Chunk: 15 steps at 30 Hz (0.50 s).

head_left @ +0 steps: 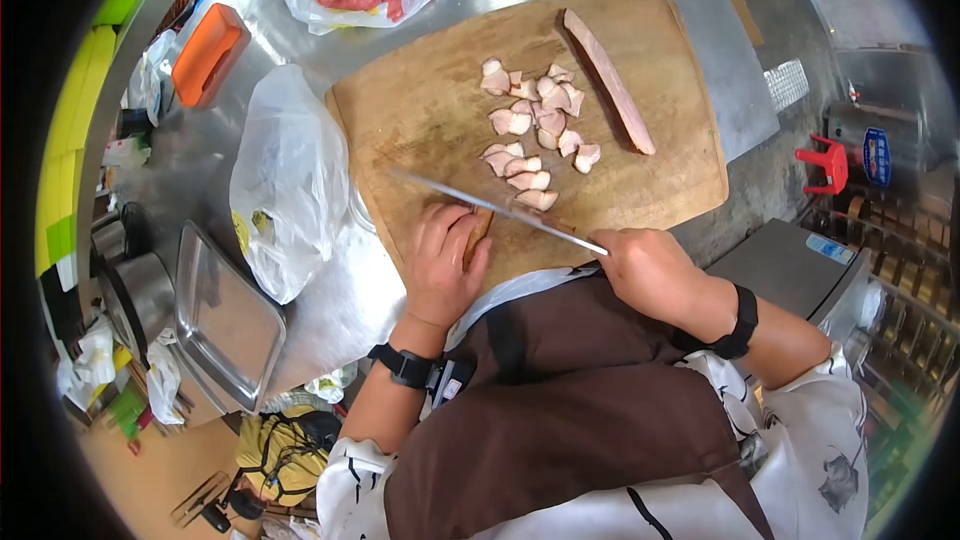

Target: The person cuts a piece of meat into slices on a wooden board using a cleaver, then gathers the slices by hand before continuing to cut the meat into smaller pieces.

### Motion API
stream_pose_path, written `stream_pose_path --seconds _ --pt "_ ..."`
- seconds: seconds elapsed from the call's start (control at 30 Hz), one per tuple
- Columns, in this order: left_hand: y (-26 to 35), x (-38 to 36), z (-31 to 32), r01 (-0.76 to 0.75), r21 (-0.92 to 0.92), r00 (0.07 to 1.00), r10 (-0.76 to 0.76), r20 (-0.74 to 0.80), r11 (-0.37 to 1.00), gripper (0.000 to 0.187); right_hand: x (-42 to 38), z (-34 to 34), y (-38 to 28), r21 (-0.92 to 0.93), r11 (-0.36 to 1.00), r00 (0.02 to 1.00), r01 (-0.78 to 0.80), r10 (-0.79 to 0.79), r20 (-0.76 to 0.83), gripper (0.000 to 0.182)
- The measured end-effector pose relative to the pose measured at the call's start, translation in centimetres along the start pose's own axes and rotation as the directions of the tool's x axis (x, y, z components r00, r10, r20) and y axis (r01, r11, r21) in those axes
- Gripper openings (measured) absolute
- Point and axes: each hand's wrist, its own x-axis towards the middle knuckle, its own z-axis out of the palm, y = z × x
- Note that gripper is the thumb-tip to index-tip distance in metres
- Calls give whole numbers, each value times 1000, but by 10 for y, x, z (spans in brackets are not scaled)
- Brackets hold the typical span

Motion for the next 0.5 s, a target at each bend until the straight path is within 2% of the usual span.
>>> stream_pose_path --seconds 0.13,0.23,0.3,0.5 --pt "1 1 1 32 7 999 -32 2 999 36 -9 -9 -16 59 997 998 -49 51 -31 16" --pt "1 -3 1 77 32 996 -79 37 996 35 -19 -14 -19 -9 998 998 58 -58 -7 13" --pt "2 -5 2 84 38 995 -85 51 996 35 -24 -16 -22 -17 998 999 53 -53 12 13" --pt "-2 -3 7 78 27 997 -77 -24 997 31 -25 -18 -22 -23 999 997 39 -37 62 14"
